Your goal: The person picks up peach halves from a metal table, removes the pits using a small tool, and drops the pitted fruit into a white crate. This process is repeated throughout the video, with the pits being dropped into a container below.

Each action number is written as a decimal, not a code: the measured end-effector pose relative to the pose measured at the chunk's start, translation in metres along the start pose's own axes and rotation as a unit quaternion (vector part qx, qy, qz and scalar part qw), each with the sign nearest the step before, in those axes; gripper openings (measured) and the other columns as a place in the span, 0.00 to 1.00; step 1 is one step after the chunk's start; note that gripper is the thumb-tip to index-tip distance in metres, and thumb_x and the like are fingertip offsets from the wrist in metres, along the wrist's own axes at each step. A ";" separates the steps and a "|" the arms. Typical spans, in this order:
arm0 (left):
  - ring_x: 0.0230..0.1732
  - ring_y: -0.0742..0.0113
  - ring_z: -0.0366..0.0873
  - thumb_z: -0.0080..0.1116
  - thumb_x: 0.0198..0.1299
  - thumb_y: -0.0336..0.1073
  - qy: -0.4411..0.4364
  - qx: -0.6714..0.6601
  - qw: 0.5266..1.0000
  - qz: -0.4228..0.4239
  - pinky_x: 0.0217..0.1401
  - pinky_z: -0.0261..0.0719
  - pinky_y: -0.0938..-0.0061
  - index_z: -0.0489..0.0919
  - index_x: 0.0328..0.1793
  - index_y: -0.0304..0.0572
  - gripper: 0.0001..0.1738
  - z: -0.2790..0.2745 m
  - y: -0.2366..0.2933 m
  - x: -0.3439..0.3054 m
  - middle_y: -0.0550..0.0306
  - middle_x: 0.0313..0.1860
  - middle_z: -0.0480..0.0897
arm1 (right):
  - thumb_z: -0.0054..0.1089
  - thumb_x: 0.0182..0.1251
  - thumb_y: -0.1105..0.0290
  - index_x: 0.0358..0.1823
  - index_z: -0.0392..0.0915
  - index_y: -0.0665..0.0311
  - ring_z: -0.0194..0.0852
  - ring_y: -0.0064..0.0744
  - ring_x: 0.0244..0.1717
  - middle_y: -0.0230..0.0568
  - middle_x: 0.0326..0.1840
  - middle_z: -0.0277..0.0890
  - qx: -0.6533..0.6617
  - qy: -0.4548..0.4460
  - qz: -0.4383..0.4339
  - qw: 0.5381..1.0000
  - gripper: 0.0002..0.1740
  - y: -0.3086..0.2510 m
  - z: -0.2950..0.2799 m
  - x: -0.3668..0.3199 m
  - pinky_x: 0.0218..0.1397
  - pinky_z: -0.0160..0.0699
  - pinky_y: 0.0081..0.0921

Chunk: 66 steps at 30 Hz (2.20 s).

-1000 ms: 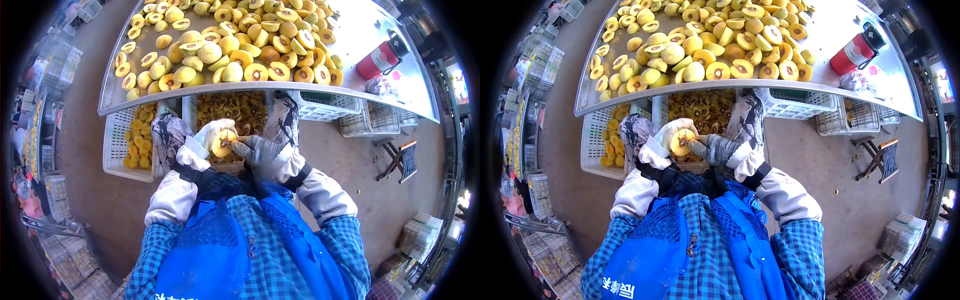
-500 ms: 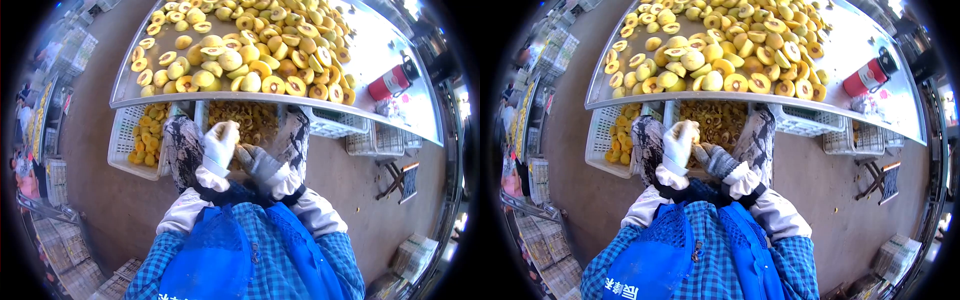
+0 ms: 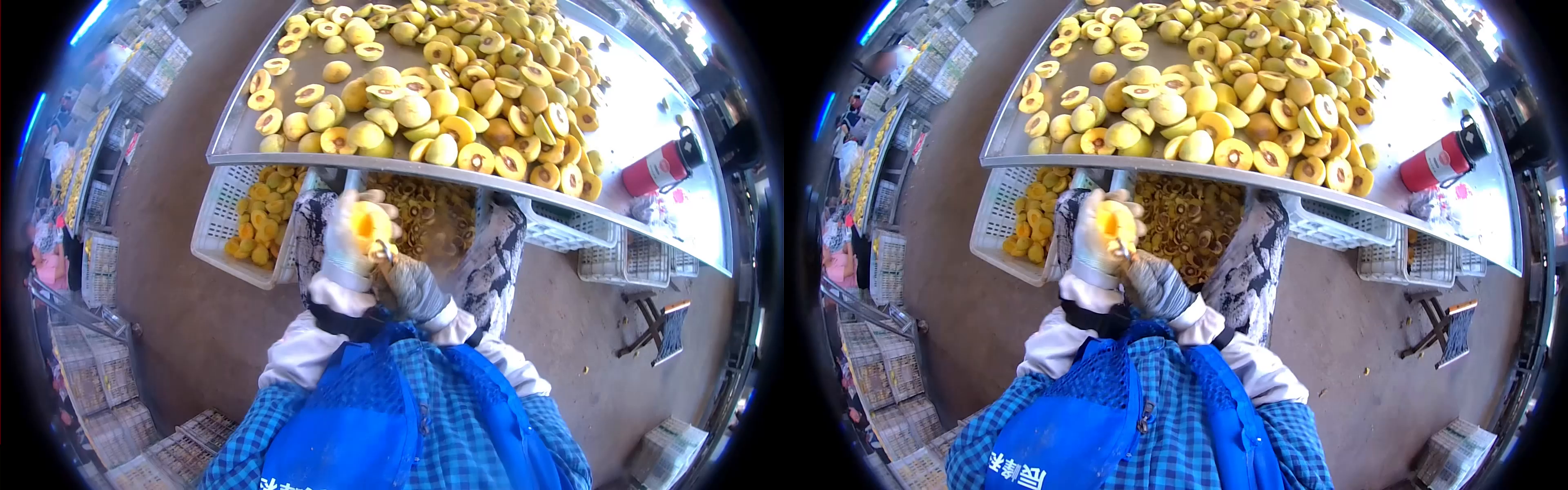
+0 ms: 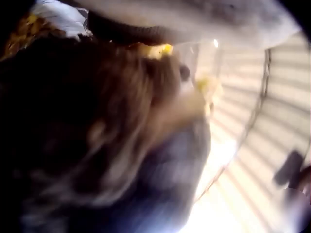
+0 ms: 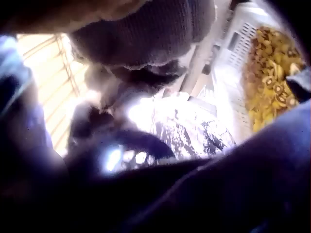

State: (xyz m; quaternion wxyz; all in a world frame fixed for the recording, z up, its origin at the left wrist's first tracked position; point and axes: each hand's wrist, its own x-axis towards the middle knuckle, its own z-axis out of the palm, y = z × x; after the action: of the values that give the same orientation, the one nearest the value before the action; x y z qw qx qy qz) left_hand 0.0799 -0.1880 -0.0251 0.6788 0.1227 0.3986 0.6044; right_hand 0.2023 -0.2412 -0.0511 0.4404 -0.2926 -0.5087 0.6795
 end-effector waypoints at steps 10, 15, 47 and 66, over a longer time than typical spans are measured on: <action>0.53 0.49 0.73 0.59 0.58 0.41 0.151 0.782 0.441 0.415 0.55 0.73 0.64 0.70 0.56 0.35 0.24 -0.046 0.161 0.044 0.41 0.52 0.74 | 0.41 0.70 0.46 0.34 0.71 0.58 0.60 0.26 0.08 0.32 0.13 0.66 0.009 0.116 0.277 0.954 0.23 0.060 -0.062 0.011 0.09 0.56 0.25; 0.64 0.50 0.66 0.57 0.53 0.58 0.004 0.863 0.474 0.176 0.63 0.66 0.64 0.62 0.68 0.38 0.43 -0.017 0.146 0.163 0.43 0.66 0.66 | 0.40 0.72 0.51 0.38 0.71 0.58 0.59 0.27 0.05 0.33 0.10 0.65 0.035 0.032 0.307 0.951 0.19 0.032 -0.055 0.029 0.09 0.56 0.24; 0.28 0.63 0.78 0.31 0.69 0.52 -0.082 0.196 0.968 0.136 0.37 0.76 0.75 0.75 0.43 0.29 0.30 -0.007 -0.001 0.019 0.46 0.29 0.79 | 0.45 0.69 0.65 0.36 0.71 0.65 0.72 0.56 0.22 0.54 0.24 0.72 -0.494 0.051 -0.008 0.868 0.11 -0.012 -0.026 0.039 0.23 0.67 0.45; 0.28 0.67 0.77 0.39 0.66 0.45 -0.289 0.491 0.822 0.011 0.30 0.73 0.76 0.79 0.31 0.34 0.24 0.002 0.005 0.027 0.50 0.27 0.81 | 0.47 0.69 0.51 0.38 0.79 0.64 0.67 0.19 0.25 0.28 0.22 0.72 -0.251 -0.090 0.011 0.964 0.22 -0.024 -0.065 0.001 0.28 0.67 0.22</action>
State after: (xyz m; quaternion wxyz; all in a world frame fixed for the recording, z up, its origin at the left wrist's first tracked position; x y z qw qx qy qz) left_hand 0.0768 -0.1619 -0.0312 0.6060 0.6135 0.4265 0.2730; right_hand 0.2641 -0.2095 -0.0484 0.2980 -0.3367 -0.6972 0.5583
